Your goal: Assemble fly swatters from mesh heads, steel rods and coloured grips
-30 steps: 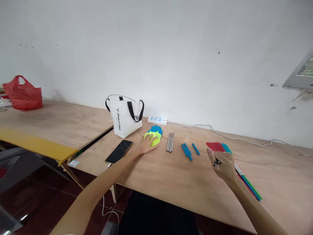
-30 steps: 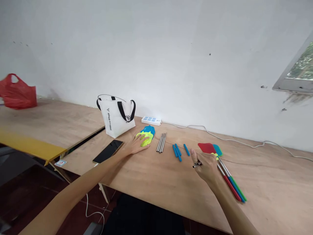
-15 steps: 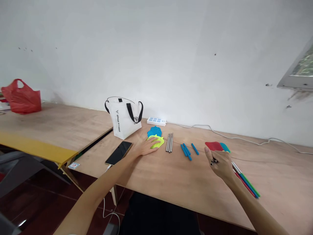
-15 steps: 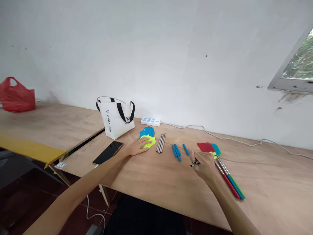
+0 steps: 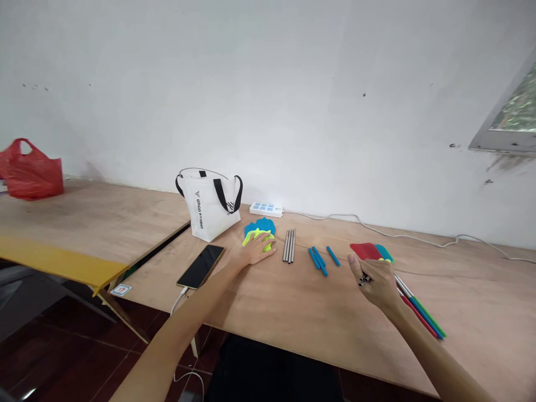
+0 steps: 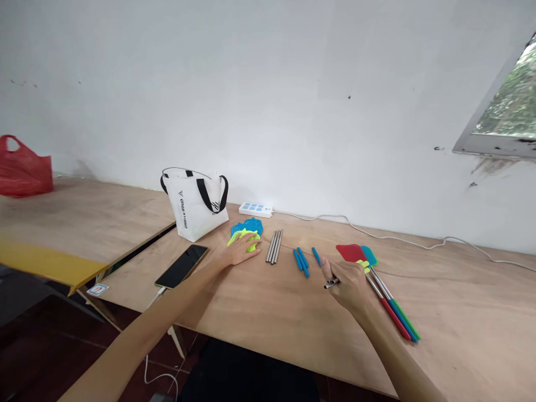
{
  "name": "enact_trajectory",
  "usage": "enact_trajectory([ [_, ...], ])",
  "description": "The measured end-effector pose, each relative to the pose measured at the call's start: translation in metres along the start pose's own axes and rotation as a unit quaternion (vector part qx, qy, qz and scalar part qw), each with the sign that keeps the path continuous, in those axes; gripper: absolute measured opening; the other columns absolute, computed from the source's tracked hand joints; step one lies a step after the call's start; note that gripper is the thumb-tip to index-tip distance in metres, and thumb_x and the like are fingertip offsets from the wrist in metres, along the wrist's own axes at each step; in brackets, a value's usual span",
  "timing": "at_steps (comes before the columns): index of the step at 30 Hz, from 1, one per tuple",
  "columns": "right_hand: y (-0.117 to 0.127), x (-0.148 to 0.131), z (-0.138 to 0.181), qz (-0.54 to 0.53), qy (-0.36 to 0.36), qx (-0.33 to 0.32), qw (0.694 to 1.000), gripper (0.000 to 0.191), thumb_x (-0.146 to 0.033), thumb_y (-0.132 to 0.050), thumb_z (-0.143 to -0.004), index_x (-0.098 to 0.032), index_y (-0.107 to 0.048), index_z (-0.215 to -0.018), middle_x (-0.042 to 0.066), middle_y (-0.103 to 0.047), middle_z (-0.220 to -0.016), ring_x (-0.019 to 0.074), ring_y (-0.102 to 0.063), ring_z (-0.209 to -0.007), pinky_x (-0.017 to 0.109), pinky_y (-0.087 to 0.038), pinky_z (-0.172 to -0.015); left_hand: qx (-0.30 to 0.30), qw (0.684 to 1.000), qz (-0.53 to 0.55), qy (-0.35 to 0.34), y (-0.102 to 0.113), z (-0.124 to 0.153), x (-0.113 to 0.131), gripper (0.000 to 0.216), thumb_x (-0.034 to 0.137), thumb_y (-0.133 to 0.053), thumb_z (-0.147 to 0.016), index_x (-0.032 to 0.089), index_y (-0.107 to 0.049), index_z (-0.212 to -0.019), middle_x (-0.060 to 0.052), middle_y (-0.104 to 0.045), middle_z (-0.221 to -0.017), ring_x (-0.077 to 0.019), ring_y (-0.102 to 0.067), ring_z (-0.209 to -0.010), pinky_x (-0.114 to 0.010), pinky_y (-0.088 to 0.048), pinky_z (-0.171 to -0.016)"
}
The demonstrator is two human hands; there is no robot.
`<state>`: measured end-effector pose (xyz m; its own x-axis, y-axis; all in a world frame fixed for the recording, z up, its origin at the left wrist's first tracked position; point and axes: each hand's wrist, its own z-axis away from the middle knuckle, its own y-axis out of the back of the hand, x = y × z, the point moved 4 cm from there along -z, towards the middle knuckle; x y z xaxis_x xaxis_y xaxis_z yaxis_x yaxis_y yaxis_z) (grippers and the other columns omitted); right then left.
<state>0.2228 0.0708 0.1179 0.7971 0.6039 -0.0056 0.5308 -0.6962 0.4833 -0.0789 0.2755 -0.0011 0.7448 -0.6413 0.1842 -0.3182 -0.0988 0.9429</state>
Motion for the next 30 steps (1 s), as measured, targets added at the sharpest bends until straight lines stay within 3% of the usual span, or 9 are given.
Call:
enact_trajectory([
  [2,0.001,-0.001,-0.001,0.004,0.005,0.001,1.0,0.051,-0.016,-0.055,-0.096,-0.021,-0.029,-0.053,-0.008,-0.025,-0.049,0.0063,-0.02,-0.044,0.029,-0.018,-0.05,0.013,0.999,-0.007,0.042,-0.002,-0.003,-0.005,0.051,0.064,-0.043,-0.098,0.035,-0.058,-0.136,-0.002,-0.044,-0.157,-0.027,-0.033,-0.149,-0.05,-0.015,-0.125],
  [5,0.003,-0.005,-0.003,0.007,0.014,0.006,1.0,0.049,-0.014,-0.054,-0.096,-0.021,-0.03,-0.053,-0.008,-0.026,-0.049,0.0066,-0.02,-0.045,0.028,-0.019,-0.05,0.063,0.989,-0.023,0.135,-0.002,-0.009,-0.012,0.069,0.071,-0.049,-0.091,0.031,-0.047,-0.148,-0.007,-0.03,-0.165,-0.0366,-0.018,-0.153,-0.062,-0.007,-0.123],
  [8,0.003,-0.007,-0.004,0.002,0.017,0.006,1.0,0.048,-0.012,-0.054,-0.096,-0.021,-0.031,-0.054,-0.008,-0.026,-0.05,0.0067,-0.02,-0.046,0.028,-0.019,-0.05,0.114,0.943,-0.001,0.312,-0.001,-0.011,-0.024,0.102,0.078,-0.056,-0.08,0.02,-0.025,-0.158,-0.019,-0.012,-0.168,-0.047,-0.005,-0.153,-0.07,-0.009,-0.118],
  [11,0.001,-0.008,-0.003,-0.001,0.01,0.007,1.0,0.05,-0.013,-0.055,-0.095,-0.021,-0.03,-0.053,-0.008,-0.026,-0.049,0.0066,-0.019,-0.046,0.029,-0.018,-0.05,0.092,0.894,0.047,0.435,-0.007,-0.016,-0.033,0.122,0.08,-0.066,-0.068,0.017,-0.016,-0.159,-0.024,-0.008,-0.167,-0.0517,-0.005,-0.151,-0.07,-0.01,-0.117],
  [14,-0.002,-0.007,-0.001,-0.003,0.003,0.006,1.0,0.051,-0.013,-0.055,-0.095,-0.021,-0.03,-0.052,-0.008,-0.027,-0.048,0.0065,-0.02,-0.046,0.029,-0.018,-0.05,0.077,0.889,0.056,0.448,-0.011,-0.024,-0.035,0.121,0.071,-0.071,-0.066,0.015,-0.016,-0.158,-0.026,-0.018,-0.165,-0.0503,-0.011,-0.151,-0.063,-0.008,-0.12],
  [18,-0.002,-0.006,0.0,-0.002,0.004,0.004,1.0,0.049,-0.012,-0.054,-0.095,-0.021,-0.031,-0.052,-0.007,-0.031,-0.047,0.0065,-0.023,-0.045,0.029,-0.019,-0.05,0.109,0.908,0.036,0.404,-0.015,-0.029,-0.034,0.107,0.058,-0.07,-0.071,0.014,-0.021,-0.156,-0.024,-0.039,-0.155,-0.0427,-0.031,-0.147,-0.052,-0.02,-0.12],
  [22,0.001,-0.004,0.002,-0.021,0.004,0.011,1.0,0.047,-0.009,-0.055,-0.094,-0.021,-0.032,-0.055,-0.008,-0.033,-0.049,0.0062,-0.025,-0.045,0.028,-0.021,-0.05,0.115,0.919,0.022,0.376,-0.017,-0.026,-0.035,0.091,0.059,-0.068,-0.072,0.019,-0.039,-0.148,-0.022,-0.047,-0.15,-0.0411,-0.045,-0.137,-0.05,-0.031,-0.113],
  [24,0.0,-0.003,0.003,-0.025,0.002,0.013,1.0,0.047,-0.009,-0.055,-0.094,-0.021,-0.032,-0.055,-0.008,-0.033,-0.049,0.0063,-0.025,-0.045,0.029,-0.021,-0.051,0.111,0.92,0.019,0.375,-0.017,-0.025,-0.036,0.089,0.064,-0.067,-0.072,0.02,-0.043,-0.146,-0.022,-0.044,-0.152,-0.0429,-0.043,-0.138,-0.052,-0.03,-0.112],
  [30,-0.006,0.001,0.011,-0.028,-0.009,-0.005,1.0,0.047,-0.012,-0.055,-0.095,-0.021,-0.033,-0.054,-0.007,-0.034,-0.049,0.0069,-0.027,-0.045,0.03,-0.02,-0.051,0.077,0.901,0.059,0.422,-0.017,-0.036,-0.041,0.109,0.08,-0.06,-0.071,0.017,-0.028,-0.155,-0.025,-0.037,-0.157,-0.0468,-0.022,-0.15,-0.058,-0.02,-0.116],
])
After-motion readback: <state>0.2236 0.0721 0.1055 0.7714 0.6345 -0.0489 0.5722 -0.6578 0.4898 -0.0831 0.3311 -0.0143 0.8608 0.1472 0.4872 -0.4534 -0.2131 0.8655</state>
